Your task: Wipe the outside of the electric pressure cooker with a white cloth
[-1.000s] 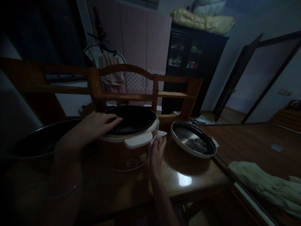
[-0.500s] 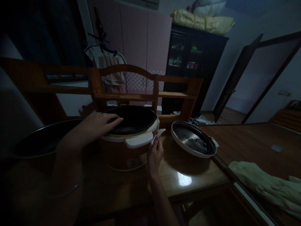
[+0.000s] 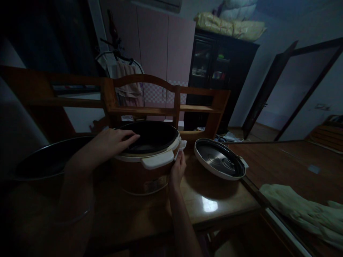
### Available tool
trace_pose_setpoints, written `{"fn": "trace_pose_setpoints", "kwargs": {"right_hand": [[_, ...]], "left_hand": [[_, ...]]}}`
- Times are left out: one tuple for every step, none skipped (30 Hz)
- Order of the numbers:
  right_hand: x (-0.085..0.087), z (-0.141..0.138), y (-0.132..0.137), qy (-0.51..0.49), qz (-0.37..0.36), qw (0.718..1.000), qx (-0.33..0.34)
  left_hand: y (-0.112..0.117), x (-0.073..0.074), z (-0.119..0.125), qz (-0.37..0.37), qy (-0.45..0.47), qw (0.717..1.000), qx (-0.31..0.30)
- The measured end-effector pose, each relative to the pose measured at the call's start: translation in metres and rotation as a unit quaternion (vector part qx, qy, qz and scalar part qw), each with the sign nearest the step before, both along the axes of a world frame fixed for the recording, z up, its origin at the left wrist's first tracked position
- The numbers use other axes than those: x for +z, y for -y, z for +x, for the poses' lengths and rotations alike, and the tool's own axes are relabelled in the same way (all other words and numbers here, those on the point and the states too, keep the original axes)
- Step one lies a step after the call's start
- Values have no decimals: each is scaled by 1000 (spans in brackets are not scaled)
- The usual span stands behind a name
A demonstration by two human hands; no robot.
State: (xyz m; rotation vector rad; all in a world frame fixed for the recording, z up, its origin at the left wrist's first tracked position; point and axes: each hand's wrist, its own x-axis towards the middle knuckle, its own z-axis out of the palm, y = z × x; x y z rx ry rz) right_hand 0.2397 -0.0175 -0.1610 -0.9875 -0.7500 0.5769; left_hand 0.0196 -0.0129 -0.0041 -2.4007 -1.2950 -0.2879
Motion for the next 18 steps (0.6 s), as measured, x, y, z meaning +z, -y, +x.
{"fn": "trace_pose_setpoints", "kwargs": {"right_hand": [[-1,-2,2,-1,-1,1000,0],[-3,-4,5,-2,-1,1000,0],[-5,-5,8,-4,-1,1000,0],[-7,-6,11,-5,-2,1000,0],[-8,-7,15,-6,-2,1000,2],[-10,-9,19,-7,-2,1000,6],[-12,-10,23,-6,-3,1000,10],[-13,-13,28,-2,-5,1000,13],[-14,-16,33,0,-7,1000,13],[-16,-19,38,3,-10,1000,13],[-17,-23,44,5,-14,1000,14],[-19,-28,50,11,-18,1000,15],[-21,-32,55,21,-21,999,14],[-23,-37,60,38,-24,999,13],[-25,-42,65,63,-27,998,8],[-27,-46,68,93,-29,995,0],[-29,-51,72,124,-29,992,-9],[-31,-56,74,151,-28,988,-14]], "left_hand": [[1,1,1,0,-3,1000,1],[2,2,2,3,-10,1000,1],[3,3,2,6,-15,1000,5],[4,4,3,11,-19,1000,12],[4,4,3,13,-24,1000,15],[4,4,3,14,-29,999,17],[4,4,3,13,-30,999,18],[3,4,2,12,-30,999,15],[2,3,1,11,-31,999,12],[1,2,0,11,-34,999,8],[1,1,0,12,-38,999,6],[0,1,-1,15,-43,999,4],[0,0,-1,19,-50,999,1],[0,-1,-1,23,-54,998,0],[0,-1,-1,27,-53,998,-1],[0,-2,-1,29,-50,998,0],[1,-2,-1,30,-46,998,0],[1,-2,-1,28,-41,999,2]]}}
